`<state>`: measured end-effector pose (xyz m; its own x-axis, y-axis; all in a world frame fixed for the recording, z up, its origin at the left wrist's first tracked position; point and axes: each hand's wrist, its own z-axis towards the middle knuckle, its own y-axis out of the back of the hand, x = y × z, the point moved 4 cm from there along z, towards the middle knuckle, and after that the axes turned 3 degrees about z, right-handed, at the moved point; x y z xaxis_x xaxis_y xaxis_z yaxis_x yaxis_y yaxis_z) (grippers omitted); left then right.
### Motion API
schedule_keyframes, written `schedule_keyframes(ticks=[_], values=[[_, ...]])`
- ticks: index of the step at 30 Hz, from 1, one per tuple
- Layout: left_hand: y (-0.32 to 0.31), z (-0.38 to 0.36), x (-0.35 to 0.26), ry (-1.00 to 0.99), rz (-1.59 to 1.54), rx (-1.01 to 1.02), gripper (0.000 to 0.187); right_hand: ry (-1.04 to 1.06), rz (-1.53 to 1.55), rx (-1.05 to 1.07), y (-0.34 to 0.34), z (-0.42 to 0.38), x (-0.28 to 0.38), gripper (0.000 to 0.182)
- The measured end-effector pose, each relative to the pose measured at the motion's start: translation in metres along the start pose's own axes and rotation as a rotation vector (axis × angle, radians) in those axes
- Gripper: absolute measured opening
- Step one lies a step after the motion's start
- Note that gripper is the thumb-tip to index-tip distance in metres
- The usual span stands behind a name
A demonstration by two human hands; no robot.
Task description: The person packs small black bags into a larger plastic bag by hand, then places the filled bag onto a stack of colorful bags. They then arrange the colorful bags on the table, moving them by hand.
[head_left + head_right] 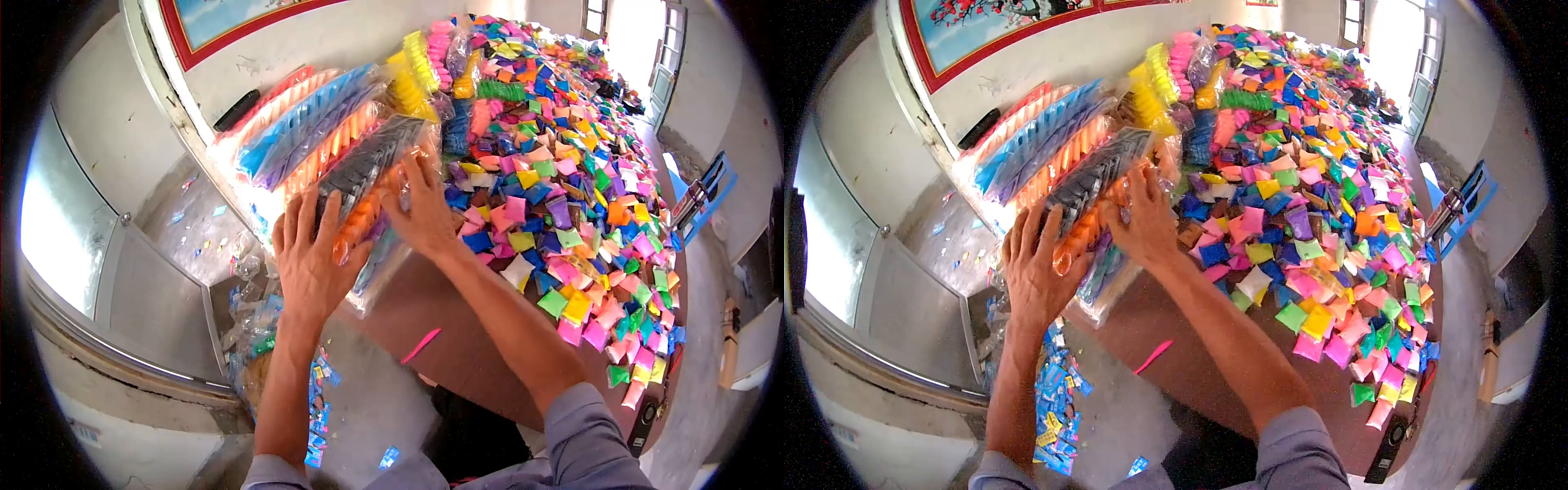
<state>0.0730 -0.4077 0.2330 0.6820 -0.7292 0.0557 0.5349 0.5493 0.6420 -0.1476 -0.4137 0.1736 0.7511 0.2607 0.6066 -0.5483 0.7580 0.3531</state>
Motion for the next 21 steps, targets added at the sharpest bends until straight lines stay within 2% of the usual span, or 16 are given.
schedule_keyframes(ticks=[1,3,5,10,16,21], values=[[-0.006,0.002,0.001,-0.046,-0.004,0.025,0.083,0.023,-0.045,-0.068,-0.007,-0.003,0.006,0.079],[-0.013,0.006,0.008,-0.078,-0.018,0.010,0.078,-0.045,-0.008,-0.049,-0.025,-0.008,0.006,0.082],[-0.017,0.009,0.017,-0.124,-0.023,0.009,0.073,0.006,-0.047,-0.209,-0.045,-0.010,0.004,0.079],[-0.022,0.007,0.021,-0.162,0.013,-0.003,0.066,-0.121,-0.068,-0.242,-0.076,-0.013,0.002,0.079],[-0.023,0.006,0.019,-0.136,0.036,0.021,0.065,-0.070,-0.020,-0.190,-0.056,-0.015,0.000,0.074],[-0.019,0.006,0.017,-0.153,0.015,-0.035,0.061,-0.065,-0.011,-0.231,-0.032,-0.033,0.004,0.073]])
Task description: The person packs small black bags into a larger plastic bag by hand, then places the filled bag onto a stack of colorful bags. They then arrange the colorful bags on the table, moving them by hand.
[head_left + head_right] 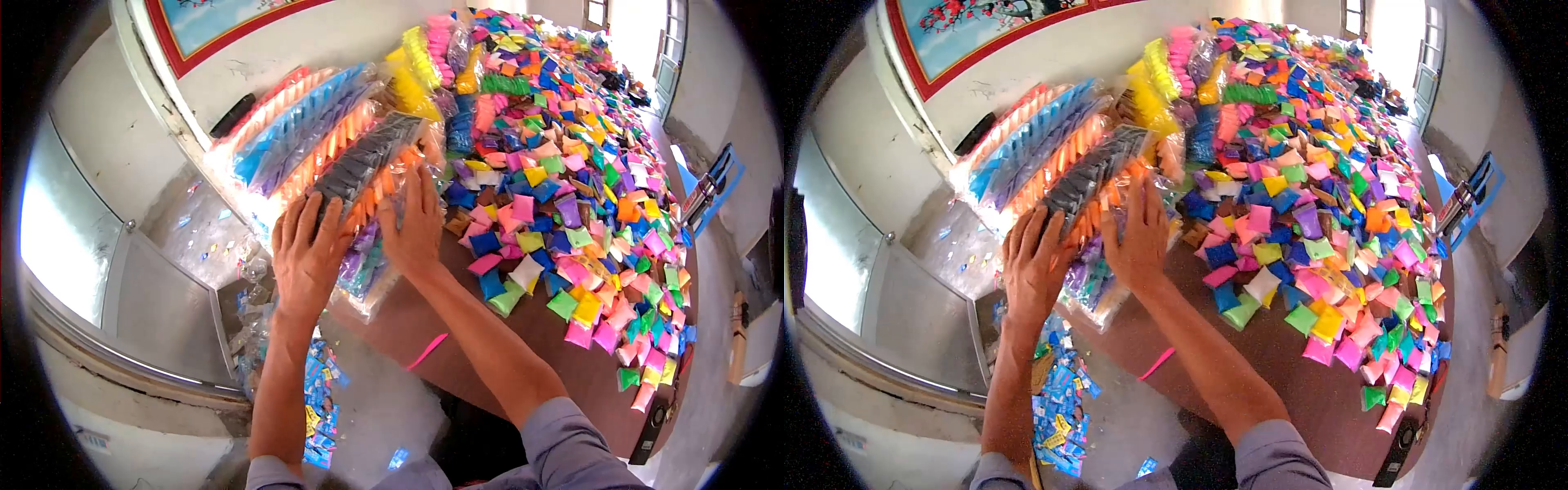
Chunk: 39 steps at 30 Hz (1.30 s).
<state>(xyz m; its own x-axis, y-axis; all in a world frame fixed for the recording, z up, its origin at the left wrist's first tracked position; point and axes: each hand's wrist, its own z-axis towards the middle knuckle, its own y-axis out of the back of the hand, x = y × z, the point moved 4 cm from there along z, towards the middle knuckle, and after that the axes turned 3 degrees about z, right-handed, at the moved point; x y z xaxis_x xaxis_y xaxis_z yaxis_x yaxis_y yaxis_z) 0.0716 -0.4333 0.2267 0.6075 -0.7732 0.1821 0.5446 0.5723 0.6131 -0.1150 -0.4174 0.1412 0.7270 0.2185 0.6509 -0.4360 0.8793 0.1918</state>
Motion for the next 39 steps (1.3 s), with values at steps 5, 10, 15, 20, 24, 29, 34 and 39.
schedule_keyframes(ticks=[5,10,15,20,24,29,34,39], values=[[-0.003,-0.002,0.002,0.002,-0.004,0.004,0.061,0.025,-0.067,0.011,-0.003,-0.009,0.003,0.075],[0.009,0.004,0.001,0.017,-0.054,0.044,0.065,-0.010,-0.019,-0.017,-0.027,-0.003,0.021,0.071],[0.002,0.001,0.012,0.008,-0.055,0.072,0.068,-0.029,0.018,-0.025,-0.043,-0.003,0.018,0.073],[-0.005,0.001,0.028,-0.024,0.001,0.056,0.062,-0.026,-0.006,-0.039,-0.063,-0.003,0.018,0.074],[-0.008,0.002,0.042,-0.011,-0.030,0.086,0.060,0.007,-0.005,-0.058,-0.073,0.000,0.019,0.073],[-0.013,0.002,0.045,-0.007,-0.058,0.042,0.057,0.027,-0.027,-0.059,-0.075,0.002,0.020,0.073],[-0.007,0.001,0.041,-0.020,-0.041,0.085,0.060,-0.001,-0.015,-0.016,-0.065,0.002,0.019,0.074],[0.000,0.000,0.030,0.012,-0.023,0.126,0.067,0.013,0.027,0.009,-0.041,0.005,0.018,0.071]])
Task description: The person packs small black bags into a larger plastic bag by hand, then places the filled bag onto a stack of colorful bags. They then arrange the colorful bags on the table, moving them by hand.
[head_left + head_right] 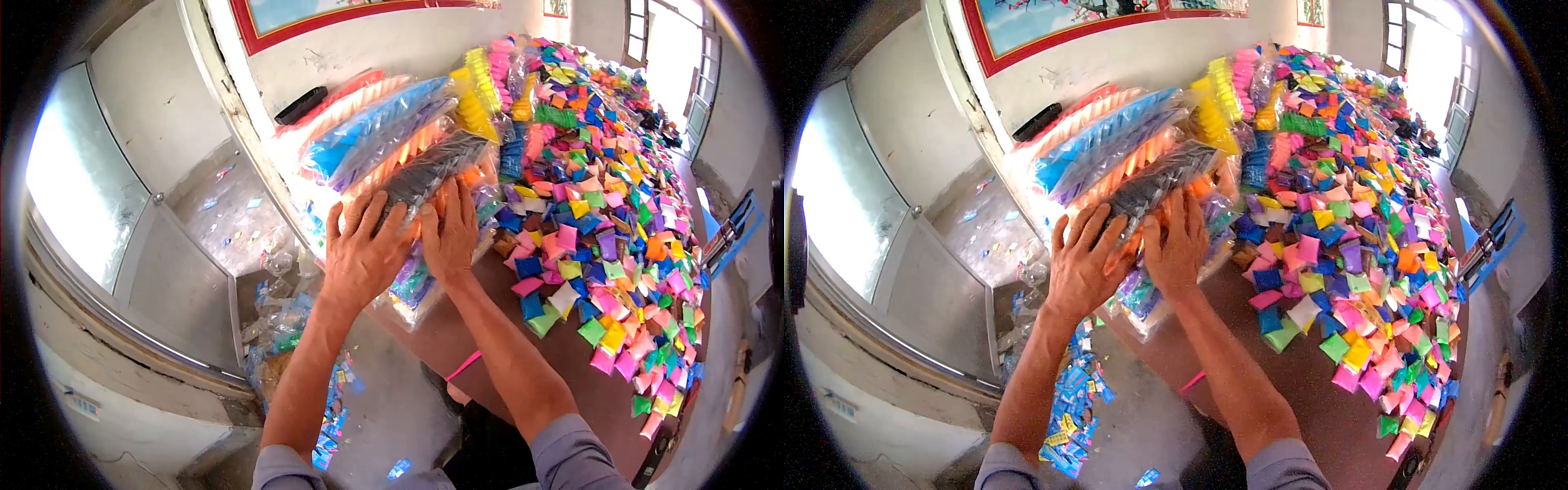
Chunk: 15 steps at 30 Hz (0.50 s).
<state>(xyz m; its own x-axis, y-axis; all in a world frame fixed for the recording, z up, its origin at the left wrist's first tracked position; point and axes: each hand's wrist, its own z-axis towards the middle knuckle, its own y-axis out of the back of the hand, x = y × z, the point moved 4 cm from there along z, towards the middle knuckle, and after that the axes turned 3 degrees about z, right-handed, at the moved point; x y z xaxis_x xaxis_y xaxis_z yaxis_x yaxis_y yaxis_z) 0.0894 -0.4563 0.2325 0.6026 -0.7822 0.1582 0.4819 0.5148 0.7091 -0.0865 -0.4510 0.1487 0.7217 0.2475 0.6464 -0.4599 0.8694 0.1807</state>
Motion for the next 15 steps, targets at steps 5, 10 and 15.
schedule_keyframes(ticks=[5,10,15], values=[[0.004,-0.003,-0.003,0.021,-0.029,0.007,0.079,0.026,0.022,-0.011,0.022,0.002,0.001,0.068],[0.020,-0.001,-0.012,0.032,-0.026,0.042,0.084,-0.052,0.044,0.018,0.048,-0.006,0.009,0.069],[0.035,0.029,-0.044,-0.090,0.014,-0.026,0.073,-0.069,0.051,0.048,0.075,-0.038,0.008,0.067]])
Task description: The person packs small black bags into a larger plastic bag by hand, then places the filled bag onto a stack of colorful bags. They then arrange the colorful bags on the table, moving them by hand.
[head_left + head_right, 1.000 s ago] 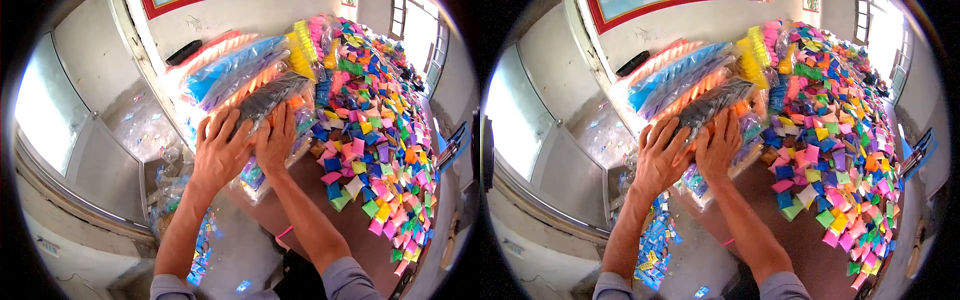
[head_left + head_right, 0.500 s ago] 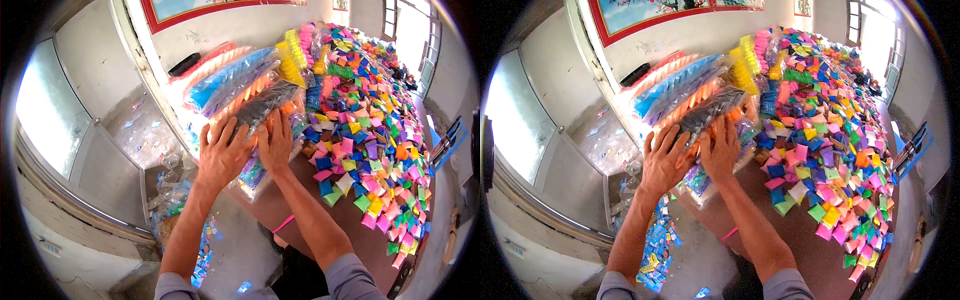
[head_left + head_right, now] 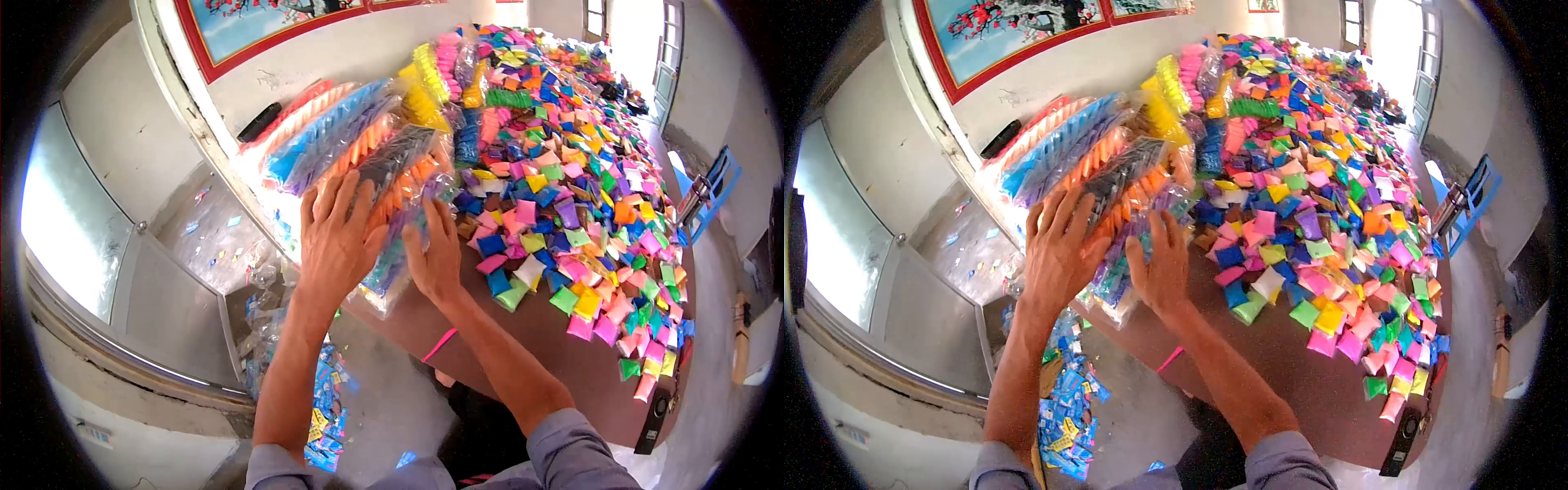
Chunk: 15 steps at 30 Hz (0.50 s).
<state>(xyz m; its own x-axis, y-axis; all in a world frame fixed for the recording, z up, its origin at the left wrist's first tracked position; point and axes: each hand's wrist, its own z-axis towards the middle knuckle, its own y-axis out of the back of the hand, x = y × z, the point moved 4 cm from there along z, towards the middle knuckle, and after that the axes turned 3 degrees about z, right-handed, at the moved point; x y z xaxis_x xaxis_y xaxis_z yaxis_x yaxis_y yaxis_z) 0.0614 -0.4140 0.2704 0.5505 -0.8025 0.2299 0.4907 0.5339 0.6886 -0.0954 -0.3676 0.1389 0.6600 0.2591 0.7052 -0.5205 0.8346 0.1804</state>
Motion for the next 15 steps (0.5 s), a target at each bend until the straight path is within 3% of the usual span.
schedule_keyframes(ticks=[9,15], values=[[-0.071,0.040,-0.005,0.024,-0.001,0.137,0.057,-0.055,-0.128,0.092,0.108,-0.119,-0.019,0.050],[-0.050,0.034,-0.018,-0.005,0.049,0.088,0.060,-0.247,-0.293,0.138,0.233,-0.182,-0.012,0.038]])
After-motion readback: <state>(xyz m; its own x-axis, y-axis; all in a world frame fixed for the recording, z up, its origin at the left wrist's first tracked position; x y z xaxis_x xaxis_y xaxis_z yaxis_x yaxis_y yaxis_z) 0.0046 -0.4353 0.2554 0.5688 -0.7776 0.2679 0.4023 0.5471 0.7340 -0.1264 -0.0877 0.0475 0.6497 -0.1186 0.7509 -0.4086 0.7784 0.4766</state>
